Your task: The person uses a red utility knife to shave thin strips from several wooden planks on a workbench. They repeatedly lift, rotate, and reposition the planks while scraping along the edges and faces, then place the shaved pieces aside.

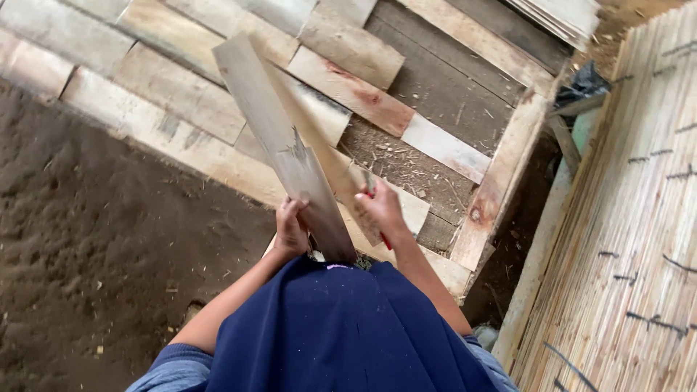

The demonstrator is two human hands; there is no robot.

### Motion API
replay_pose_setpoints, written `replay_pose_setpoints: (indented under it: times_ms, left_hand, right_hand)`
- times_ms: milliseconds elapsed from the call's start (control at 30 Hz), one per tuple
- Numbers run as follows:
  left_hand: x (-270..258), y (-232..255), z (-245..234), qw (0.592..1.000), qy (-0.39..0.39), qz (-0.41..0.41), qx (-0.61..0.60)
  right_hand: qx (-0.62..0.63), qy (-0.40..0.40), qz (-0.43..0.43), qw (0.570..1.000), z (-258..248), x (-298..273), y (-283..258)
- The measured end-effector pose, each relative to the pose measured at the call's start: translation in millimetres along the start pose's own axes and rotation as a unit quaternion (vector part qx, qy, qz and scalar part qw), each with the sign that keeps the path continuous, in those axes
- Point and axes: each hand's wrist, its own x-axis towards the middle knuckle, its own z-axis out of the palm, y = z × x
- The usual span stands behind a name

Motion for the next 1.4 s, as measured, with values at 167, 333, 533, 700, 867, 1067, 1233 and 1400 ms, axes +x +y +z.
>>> replay_pose_setpoints:
  times_ms: [167,333,533,700,867,1067,1233,1400]
  left_hand:
    - [-10.3,-12.3,19.5,0.998,-0.046,-0.034,0.029]
    - [-12.0,-40.0,37.6,0.994,-0.075,-0.058,0.054]
    - [-7.1,-92.1,52.3,0.989,-0.108,-0.068,0.070]
    - [-31.7,-138.9,93.1,0.987,-0.111,-0.064,0.093]
    - [-75.3,-214.7,134.3,0.986,-0.118,-0.063,0.097]
    - [-178.1,-261.9,213.1,0.983,-0.142,-0.066,0.099]
    - [-249.3,-270.1,264.8,0.984,-0.137,-0.073,0.087]
    - [-250.5,-288.6,274.4,0.982,-0.155,-0.028,0.108]
  right_hand:
    - [0.004,0.074,0.034,0.997,-16.9,45.0,65.6]
    - [-0.033,0.101,0.066,0.992,-33.9,46.1,89.3]
    - [0.114,0.082,0.064,0.988,-65.0,-6.7,97.7]
    - [0.198,0.046,0.074,0.976,-85.1,-16.7,160.0]
    - [0.270,0.041,0.011,0.962,-136.8,-51.3,224.0]
    - [0.133,0.037,-0.002,0.990,-201.3,-73.5,323.2]
    - [0.036,0.022,0.028,0.999,-238.7,-96.5,356.6]
    - [0.126,0.011,0.034,0.991,-271.8,-102.1,334.7]
